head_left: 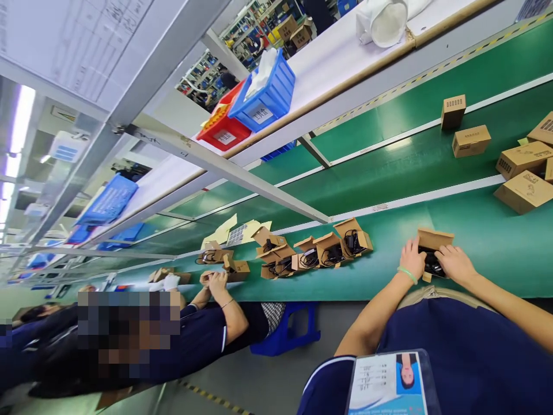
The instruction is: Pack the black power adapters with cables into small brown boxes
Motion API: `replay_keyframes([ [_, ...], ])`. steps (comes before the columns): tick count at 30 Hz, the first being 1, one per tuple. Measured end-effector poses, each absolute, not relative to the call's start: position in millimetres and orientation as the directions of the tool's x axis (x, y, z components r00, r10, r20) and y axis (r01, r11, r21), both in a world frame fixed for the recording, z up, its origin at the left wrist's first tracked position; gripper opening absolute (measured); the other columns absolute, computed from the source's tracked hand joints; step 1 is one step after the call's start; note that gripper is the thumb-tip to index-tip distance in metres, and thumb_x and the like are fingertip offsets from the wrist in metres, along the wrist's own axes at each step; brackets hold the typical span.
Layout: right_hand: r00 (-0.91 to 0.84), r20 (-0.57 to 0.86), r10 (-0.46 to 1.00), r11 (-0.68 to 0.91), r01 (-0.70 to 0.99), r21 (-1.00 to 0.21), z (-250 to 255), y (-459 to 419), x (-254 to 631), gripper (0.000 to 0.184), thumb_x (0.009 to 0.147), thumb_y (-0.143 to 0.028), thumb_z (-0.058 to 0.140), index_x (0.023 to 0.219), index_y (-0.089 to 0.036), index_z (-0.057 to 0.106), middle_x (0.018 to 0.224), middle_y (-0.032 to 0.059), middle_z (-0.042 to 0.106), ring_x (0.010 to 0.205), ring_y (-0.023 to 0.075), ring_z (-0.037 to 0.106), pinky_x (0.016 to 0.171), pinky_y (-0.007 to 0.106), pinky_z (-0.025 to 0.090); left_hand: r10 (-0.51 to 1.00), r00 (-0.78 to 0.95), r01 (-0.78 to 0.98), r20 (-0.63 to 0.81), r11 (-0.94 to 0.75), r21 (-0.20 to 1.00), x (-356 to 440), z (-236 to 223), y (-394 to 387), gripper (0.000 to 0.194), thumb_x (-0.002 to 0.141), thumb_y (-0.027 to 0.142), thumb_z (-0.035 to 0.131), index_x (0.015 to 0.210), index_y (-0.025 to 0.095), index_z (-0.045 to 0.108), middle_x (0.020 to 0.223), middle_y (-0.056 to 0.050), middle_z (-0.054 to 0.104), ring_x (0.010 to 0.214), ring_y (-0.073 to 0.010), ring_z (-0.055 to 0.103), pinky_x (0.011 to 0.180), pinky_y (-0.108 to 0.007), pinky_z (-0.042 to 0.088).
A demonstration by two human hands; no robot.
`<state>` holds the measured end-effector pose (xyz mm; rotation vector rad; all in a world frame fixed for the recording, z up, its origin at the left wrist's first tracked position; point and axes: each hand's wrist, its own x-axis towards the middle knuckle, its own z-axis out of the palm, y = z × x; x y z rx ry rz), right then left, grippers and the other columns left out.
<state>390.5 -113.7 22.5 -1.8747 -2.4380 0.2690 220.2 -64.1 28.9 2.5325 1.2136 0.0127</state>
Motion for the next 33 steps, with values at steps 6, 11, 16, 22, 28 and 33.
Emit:
replay_keyframes([
  [6,-0.171,0.027,0.985,0.172,0.960,-0.219,11.3,-141.3,412.7,0.024,0.087,-0.017,0.044,0.105,-0.017,0.060,0.094,0.0090,0.059,0.085,0.0236,0.050,0.073,0.035,0.034,0.735,0.648,0.762,-0.201,-0.633,0.140,240.8,10.2,-53.0,0.024,0.087,0.020,0.045,0.095,0.013,0.067,0.152,-0.011,0.016,0.139,-0.0329,0.014,0.107,-0.050,0.029],
  [11,-0.072,0.001,0.997,0.069,0.958,-0.278,6.1,-148.3,415.8,0.025,0.083,-0.016,0.045,0.103,-0.016,0.060,0.095,0.0080,0.060,0.087,0.0237,0.051,0.073,0.035,0.036,0.675,0.711,0.703,-0.199,-0.684,0.195,236.7,17.3,-44.0,0.023,0.086,0.020,0.046,0.091,0.012,0.067,0.153,-0.010,0.015,0.140,-0.0308,0.012,0.110,-0.049,0.026],
  [16,0.040,-0.061,0.997,-0.061,0.914,-0.400,8.2,-145.1,414.9,0.025,0.083,-0.018,0.044,0.103,-0.017,0.059,0.098,0.0076,0.062,0.091,0.0236,0.053,0.076,0.034,0.039,0.754,0.642,0.722,-0.140,-0.531,0.444,208.1,37.6,-48.9,0.023,0.085,0.024,0.051,0.103,0.019,0.064,0.137,-0.008,0.047,0.133,-0.0248,0.032,0.107,-0.045,0.032],
  [22,0.000,-0.275,0.962,-0.110,0.917,-0.384,30.2,-130.6,402.4,0.018,0.083,-0.021,0.045,0.089,-0.017,0.061,0.088,0.0080,0.065,0.082,0.0229,0.058,0.069,0.033,0.039,0.943,0.269,0.537,-0.198,0.024,0.843,166.1,58.5,-76.2,0.029,0.085,0.040,0.053,0.100,0.018,0.064,0.100,-0.008,0.068,0.091,-0.0190,0.062,0.090,-0.035,0.049],
  [28,-0.024,-0.290,0.957,-0.079,0.938,-0.339,50.2,-109.8,383.4,0.020,0.087,-0.024,0.044,0.095,-0.014,0.060,0.089,0.0130,0.067,0.082,0.0272,0.061,0.070,0.037,0.041,0.851,0.067,0.013,-0.521,0.521,0.853,164.1,55.2,-92.9,0.041,0.068,0.049,0.068,0.089,0.016,0.055,0.075,-0.005,0.065,0.062,-0.0143,0.059,0.058,-0.026,0.047],
  [33,-0.147,-0.232,0.962,-0.079,0.662,-0.746,57.3,-98.4,373.3,0.032,0.091,-0.039,0.040,0.109,-0.020,0.058,0.108,0.0090,0.065,0.093,0.0223,0.061,0.081,0.035,0.046,0.780,0.135,-0.208,-0.610,0.625,0.753,176.4,56.4,-99.0,0.046,0.059,0.046,0.076,0.083,0.018,0.048,0.067,0.002,0.057,0.056,-0.0098,0.053,0.057,-0.023,0.046],
])
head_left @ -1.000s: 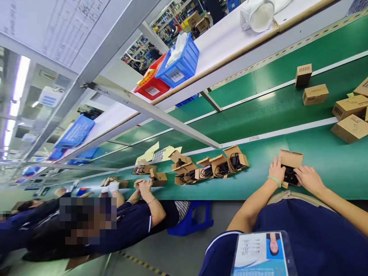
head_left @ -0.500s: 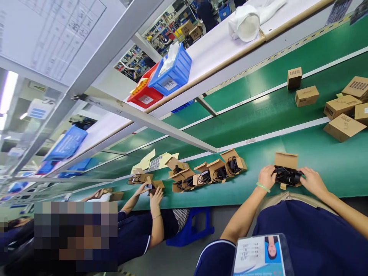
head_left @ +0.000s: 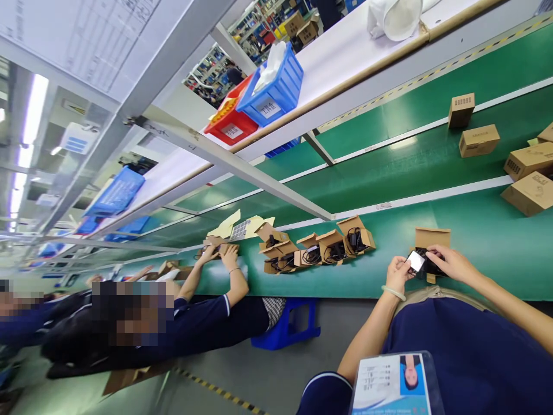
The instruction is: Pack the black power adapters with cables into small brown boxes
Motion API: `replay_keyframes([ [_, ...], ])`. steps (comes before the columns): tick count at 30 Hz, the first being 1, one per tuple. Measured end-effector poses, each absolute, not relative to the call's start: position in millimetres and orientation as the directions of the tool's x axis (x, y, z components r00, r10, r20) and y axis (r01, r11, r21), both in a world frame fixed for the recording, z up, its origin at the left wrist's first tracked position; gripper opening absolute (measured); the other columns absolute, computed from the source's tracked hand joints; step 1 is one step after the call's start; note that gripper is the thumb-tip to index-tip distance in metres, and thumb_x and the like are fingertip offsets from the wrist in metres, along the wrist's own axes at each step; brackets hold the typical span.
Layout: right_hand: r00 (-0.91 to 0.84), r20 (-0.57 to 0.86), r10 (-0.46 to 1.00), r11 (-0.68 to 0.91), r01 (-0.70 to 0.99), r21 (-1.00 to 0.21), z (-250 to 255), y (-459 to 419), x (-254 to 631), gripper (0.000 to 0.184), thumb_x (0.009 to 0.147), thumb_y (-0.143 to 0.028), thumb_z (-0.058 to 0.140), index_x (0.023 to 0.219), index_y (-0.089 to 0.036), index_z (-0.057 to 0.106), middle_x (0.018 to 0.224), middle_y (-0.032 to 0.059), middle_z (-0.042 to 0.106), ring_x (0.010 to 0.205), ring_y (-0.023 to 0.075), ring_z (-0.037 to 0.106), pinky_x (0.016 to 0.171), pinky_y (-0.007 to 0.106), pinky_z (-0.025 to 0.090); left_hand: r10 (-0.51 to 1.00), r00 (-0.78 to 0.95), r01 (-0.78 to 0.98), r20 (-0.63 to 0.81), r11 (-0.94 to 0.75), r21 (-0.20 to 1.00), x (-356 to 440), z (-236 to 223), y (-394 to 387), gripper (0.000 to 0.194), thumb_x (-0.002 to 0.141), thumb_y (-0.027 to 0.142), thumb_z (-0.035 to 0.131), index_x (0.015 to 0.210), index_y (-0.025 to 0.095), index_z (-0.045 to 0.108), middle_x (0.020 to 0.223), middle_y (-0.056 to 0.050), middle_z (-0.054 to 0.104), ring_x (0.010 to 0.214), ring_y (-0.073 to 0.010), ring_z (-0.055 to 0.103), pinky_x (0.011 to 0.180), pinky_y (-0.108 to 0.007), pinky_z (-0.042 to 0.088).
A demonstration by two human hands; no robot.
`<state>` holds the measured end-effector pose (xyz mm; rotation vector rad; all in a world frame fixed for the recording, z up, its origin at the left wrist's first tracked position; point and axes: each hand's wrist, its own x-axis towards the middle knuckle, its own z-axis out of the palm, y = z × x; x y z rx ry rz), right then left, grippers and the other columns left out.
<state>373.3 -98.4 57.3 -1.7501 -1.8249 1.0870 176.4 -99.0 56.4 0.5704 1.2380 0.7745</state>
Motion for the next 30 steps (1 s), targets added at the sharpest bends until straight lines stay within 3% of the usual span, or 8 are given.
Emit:
replay_keyframes([
  [2,-0.183,-0.250,0.951,-0.129,0.499,-0.857,55.4,-96.9,370.4,0.034,0.087,-0.041,0.044,0.111,-0.020,0.056,0.109,0.0085,0.064,0.091,0.0221,0.062,0.080,0.035,0.048,0.742,0.231,-0.282,-0.629,0.670,0.687,181.0,60.3,-99.0,0.046,0.060,0.040,0.077,0.086,0.018,0.046,0.070,0.001,0.058,0.058,-0.0112,0.055,0.059,-0.025,0.047],
  [5,-0.257,-0.267,0.929,-0.158,0.378,-0.912,52.7,-98.2,365.7,0.031,0.086,-0.037,0.043,0.106,-0.020,0.059,0.100,0.0072,0.066,0.081,0.0205,0.063,0.075,0.035,0.050,0.600,0.439,-0.358,-0.669,0.800,0.482,187.8,64.3,-94.7,0.042,0.068,0.042,0.070,0.095,0.017,0.049,0.082,-0.005,0.061,0.070,-0.0179,0.061,0.064,-0.031,0.050],
  [7,-0.248,-0.225,0.942,-0.103,0.425,-0.899,55.0,-100.9,361.6,0.028,0.086,-0.034,0.041,0.098,-0.020,0.062,0.098,0.0069,0.065,0.083,0.0208,0.062,0.078,0.036,0.050,0.488,0.549,-0.367,-0.679,0.870,0.329,192.5,63.7,-90.4,0.041,0.077,0.049,0.059,0.100,0.016,0.052,0.086,-0.007,0.062,0.072,-0.0191,0.062,0.063,-0.031,0.049],
  [9,-0.164,-0.136,0.977,-0.025,0.545,-0.838,60.8,-104.3,357.0,0.029,0.087,-0.033,0.041,0.096,-0.021,0.065,0.105,0.0079,0.062,0.093,0.0228,0.060,0.083,0.038,0.048,0.416,0.582,-0.349,-0.698,0.904,0.247,196.7,60.9,-86.9,0.041,0.084,0.053,0.049,0.099,0.015,0.053,0.081,-0.007,0.060,0.063,-0.0164,0.058,0.055,-0.027,0.046],
  [12,-0.106,-0.045,0.993,0.030,0.619,-0.785,69.4,-108.4,351.4,0.031,0.090,-0.032,0.038,0.099,-0.022,0.066,0.108,0.0074,0.060,0.097,0.0224,0.059,0.084,0.037,0.047,0.396,0.560,-0.327,-0.728,0.913,0.245,200.9,57.4,-84.5,0.043,0.088,0.054,0.041,0.093,0.013,0.054,0.068,-0.005,0.056,0.052,-0.0131,0.051,0.048,-0.023,0.038],
  [19,-0.097,0.000,0.995,0.056,0.578,-0.814,63.5,-109.1,349.7,0.029,0.091,-0.030,0.040,0.100,-0.023,0.066,0.106,0.0037,0.064,0.095,0.0202,0.060,0.083,0.033,0.048,0.438,0.537,-0.315,-0.721,0.897,0.310,206.3,59.8,-86.2,0.051,0.091,0.056,0.029,0.085,0.012,0.054,0.061,-0.005,0.054,0.045,-0.0122,0.047,0.041,-0.021,0.031],
  [30,-0.093,0.020,0.995,0.071,0.578,-0.813,62.4,-110.5,348.0,0.030,0.092,-0.030,0.039,0.100,-0.022,0.067,0.105,0.0040,0.064,0.093,0.0195,0.061,0.081,0.032,0.049,0.479,0.468,-0.326,-0.743,0.875,0.359,211.3,65.5,-86.2,0.049,0.082,0.061,0.049,0.080,0.012,0.053,0.058,-0.002,0.050,0.043,-0.0095,0.043,0.038,-0.019,0.028],
])
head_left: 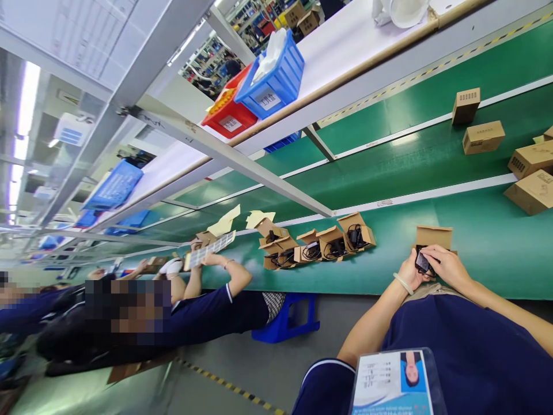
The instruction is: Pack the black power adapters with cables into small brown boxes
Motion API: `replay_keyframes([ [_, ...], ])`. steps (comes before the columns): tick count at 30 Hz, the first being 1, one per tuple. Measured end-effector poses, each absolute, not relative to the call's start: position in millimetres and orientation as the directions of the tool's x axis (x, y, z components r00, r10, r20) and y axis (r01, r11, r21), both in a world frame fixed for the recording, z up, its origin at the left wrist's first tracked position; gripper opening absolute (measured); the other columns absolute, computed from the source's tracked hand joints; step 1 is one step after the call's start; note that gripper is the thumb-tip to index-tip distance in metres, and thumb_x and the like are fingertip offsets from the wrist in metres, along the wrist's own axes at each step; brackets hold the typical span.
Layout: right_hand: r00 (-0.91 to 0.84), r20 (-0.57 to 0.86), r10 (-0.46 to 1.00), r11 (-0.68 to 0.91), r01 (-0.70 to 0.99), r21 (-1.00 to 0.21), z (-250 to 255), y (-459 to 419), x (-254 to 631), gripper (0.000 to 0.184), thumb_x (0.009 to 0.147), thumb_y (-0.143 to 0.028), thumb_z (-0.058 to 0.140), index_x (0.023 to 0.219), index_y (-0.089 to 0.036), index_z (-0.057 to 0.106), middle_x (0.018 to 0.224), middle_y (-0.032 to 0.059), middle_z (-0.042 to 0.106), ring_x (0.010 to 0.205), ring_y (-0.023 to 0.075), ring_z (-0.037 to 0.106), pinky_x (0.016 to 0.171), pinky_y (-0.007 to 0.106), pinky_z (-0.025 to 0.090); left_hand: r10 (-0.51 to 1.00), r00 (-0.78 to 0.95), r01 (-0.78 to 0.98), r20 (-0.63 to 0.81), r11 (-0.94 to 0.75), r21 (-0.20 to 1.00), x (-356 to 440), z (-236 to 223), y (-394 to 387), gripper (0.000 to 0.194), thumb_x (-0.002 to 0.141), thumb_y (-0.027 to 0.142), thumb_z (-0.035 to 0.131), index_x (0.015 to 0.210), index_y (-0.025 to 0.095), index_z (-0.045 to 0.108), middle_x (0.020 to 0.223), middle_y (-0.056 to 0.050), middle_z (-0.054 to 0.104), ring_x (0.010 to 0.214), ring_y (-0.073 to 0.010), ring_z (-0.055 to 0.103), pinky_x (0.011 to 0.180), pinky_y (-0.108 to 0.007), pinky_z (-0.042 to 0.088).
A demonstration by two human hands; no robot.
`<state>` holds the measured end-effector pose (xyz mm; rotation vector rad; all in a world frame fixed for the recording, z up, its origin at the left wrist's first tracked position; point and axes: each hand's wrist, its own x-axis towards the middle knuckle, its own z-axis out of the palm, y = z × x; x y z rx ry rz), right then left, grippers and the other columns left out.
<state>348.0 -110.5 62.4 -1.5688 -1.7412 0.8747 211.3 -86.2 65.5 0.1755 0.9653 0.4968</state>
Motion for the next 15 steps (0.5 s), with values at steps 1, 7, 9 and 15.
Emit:
replay_keyframes([
  [1,-0.090,0.022,0.996,0.070,0.576,-0.814,62.3,-110.6,348.1,0.030,0.092,-0.030,0.039,0.099,-0.022,0.067,0.105,0.0039,0.064,0.093,0.0194,0.061,0.081,0.032,0.049,0.483,0.457,-0.323,-0.747,0.872,0.367,211.9,66.9,-86.2,0.049,0.082,0.061,0.049,0.081,0.012,0.053,0.059,-0.002,0.050,0.043,-0.0092,0.043,0.038,-0.019,0.028],
  [7,-0.062,0.019,0.998,0.050,0.552,-0.832,62.3,-111.0,348.7,0.029,0.092,-0.030,0.040,0.099,-0.022,0.067,0.105,0.0034,0.065,0.093,0.0186,0.061,0.082,0.031,0.049,0.518,0.417,-0.302,-0.747,0.854,0.423,215.0,71.8,-86.0,0.047,0.083,0.059,0.049,0.083,0.012,0.053,0.059,-0.001,0.049,0.041,-0.0087,0.041,0.037,-0.018,0.026],
  [9,-0.054,0.016,0.998,0.043,0.544,-0.838,62.3,-111.3,349.0,0.029,0.092,-0.031,0.040,0.099,-0.022,0.067,0.105,0.0037,0.064,0.093,0.0190,0.061,0.083,0.031,0.048,0.523,0.418,-0.297,-0.743,0.851,0.433,215.8,72.0,-85.7,0.046,0.083,0.059,0.048,0.082,0.013,0.053,0.058,-0.001,0.049,0.041,-0.0085,0.041,0.037,-0.018,0.026],
  [15,-0.071,0.008,0.997,0.046,0.557,-0.829,62.7,-111.5,349.0,0.030,0.091,-0.032,0.039,0.097,-0.022,0.067,0.104,0.0042,0.064,0.092,0.0197,0.061,0.082,0.032,0.049,0.544,0.387,-0.271,-0.745,0.839,0.471,217.6,68.8,-87.8,0.046,0.083,0.060,0.047,0.083,0.014,0.052,0.057,0.001,0.047,0.041,-0.0087,0.040,0.038,-0.019,0.024],
])
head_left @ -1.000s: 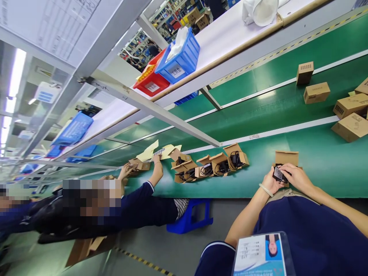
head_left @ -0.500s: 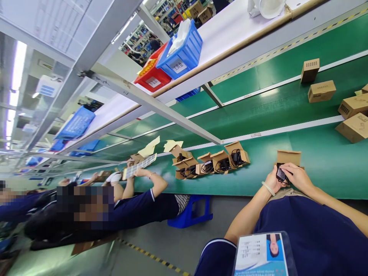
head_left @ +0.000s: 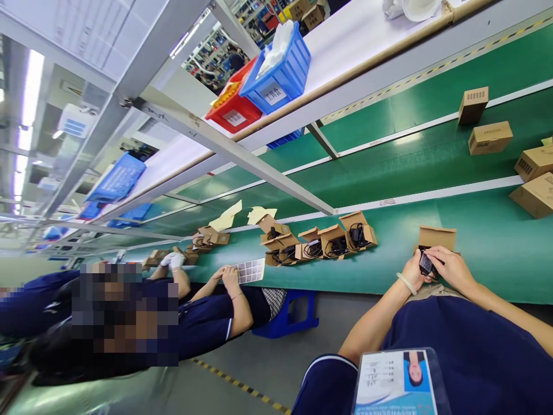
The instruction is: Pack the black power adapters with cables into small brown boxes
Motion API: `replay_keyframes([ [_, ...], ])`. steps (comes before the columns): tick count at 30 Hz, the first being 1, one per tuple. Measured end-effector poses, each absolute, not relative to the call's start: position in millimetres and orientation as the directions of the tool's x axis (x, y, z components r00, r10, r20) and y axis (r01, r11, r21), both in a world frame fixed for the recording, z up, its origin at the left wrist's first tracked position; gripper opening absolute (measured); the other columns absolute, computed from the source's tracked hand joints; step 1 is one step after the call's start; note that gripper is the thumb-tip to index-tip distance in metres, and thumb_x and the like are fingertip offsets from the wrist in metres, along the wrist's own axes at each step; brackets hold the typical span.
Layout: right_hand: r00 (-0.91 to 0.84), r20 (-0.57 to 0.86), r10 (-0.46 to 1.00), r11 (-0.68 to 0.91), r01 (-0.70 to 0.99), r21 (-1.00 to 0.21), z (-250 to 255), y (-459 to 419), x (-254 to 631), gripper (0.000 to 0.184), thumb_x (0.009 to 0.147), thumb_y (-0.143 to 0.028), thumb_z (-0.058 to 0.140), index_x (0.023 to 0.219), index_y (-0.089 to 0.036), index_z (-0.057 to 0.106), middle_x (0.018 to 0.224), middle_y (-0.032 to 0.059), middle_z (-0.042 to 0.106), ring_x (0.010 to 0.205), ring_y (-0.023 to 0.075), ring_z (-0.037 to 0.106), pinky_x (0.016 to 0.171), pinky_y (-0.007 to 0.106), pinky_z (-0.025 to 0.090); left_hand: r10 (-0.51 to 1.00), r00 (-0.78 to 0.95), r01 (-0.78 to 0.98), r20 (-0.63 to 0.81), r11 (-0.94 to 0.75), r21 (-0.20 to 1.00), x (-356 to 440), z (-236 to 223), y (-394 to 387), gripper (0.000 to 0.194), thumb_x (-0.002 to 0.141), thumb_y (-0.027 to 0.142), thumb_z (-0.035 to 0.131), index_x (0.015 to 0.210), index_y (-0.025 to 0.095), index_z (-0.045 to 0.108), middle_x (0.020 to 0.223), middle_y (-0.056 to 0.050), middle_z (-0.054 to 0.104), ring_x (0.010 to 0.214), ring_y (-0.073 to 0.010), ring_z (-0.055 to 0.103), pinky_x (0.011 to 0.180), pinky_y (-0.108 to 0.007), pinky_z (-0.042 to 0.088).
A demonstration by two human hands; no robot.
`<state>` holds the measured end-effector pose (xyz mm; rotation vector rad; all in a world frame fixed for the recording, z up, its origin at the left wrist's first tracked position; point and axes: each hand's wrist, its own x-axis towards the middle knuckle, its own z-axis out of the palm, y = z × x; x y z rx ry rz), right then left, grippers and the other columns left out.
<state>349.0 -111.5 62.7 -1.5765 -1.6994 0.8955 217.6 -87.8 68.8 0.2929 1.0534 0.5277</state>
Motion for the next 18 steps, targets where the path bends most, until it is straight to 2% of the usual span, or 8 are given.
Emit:
replay_keyframes([
  [5,-0.099,0.015,0.995,0.068,0.567,-0.821,62.9,-110.3,346.9,0.030,0.091,-0.031,0.039,0.097,-0.021,0.066,0.104,0.0055,0.064,0.094,0.0209,0.061,0.086,0.035,0.048,0.598,0.283,-0.286,-0.750,0.799,0.530,217.9,62.6,-95.6,0.048,0.080,0.062,0.050,0.088,0.014,0.052,0.054,0.003,0.045,0.039,-0.0088,0.039,0.038,-0.020,0.023],
  [9,-0.149,0.041,0.988,0.120,0.571,-0.812,64.3,-114.2,342.6,0.029,0.091,-0.030,0.037,0.092,-0.021,0.065,0.102,0.0070,0.064,0.093,0.0213,0.059,0.084,0.036,0.048,0.615,0.267,-0.270,-0.742,0.787,0.555,216.6,59.3,-95.1,0.054,0.080,0.064,0.049,0.097,0.013,0.055,0.054,0.003,0.045,0.038,-0.0085,0.038,0.039,-0.020,0.024],
  [13,-0.216,0.058,0.975,0.173,0.560,-0.810,69.4,-119.4,344.0,0.024,0.088,-0.030,0.038,0.083,-0.021,0.061,0.094,0.0072,0.062,0.089,0.0224,0.057,0.081,0.037,0.046,0.707,0.224,-0.220,-0.671,0.707,0.672,217.9,59.2,-87.1,0.061,0.082,0.064,0.045,0.113,0.013,0.057,0.058,0.002,0.049,0.042,-0.0080,0.038,0.042,-0.020,0.031],
  [16,-0.031,-0.065,0.997,-0.040,0.518,-0.854,73.9,-115.6,350.4,0.023,0.085,-0.035,0.041,0.082,-0.021,0.059,0.084,0.0061,0.061,0.079,0.0212,0.057,0.075,0.036,0.047,0.742,0.263,-0.096,-0.617,0.656,0.749,217.6,59.3,-85.5,0.062,0.083,0.063,0.044,0.119,0.014,0.056,0.060,0.001,0.052,0.045,-0.0089,0.041,0.048,-0.022,0.037],
  [18,0.053,-0.298,0.953,-0.298,0.346,-0.890,74.8,-109.5,353.1,0.025,0.082,-0.042,0.047,0.079,-0.020,0.059,0.075,0.0044,0.061,0.068,0.0182,0.056,0.065,0.032,0.047,0.756,0.307,-0.022,-0.577,0.612,0.790,215.4,58.8,-87.3,0.061,0.085,0.061,0.041,0.122,0.015,0.055,0.058,0.002,0.051,0.044,-0.0089,0.040,0.049,-0.022,0.037],
])
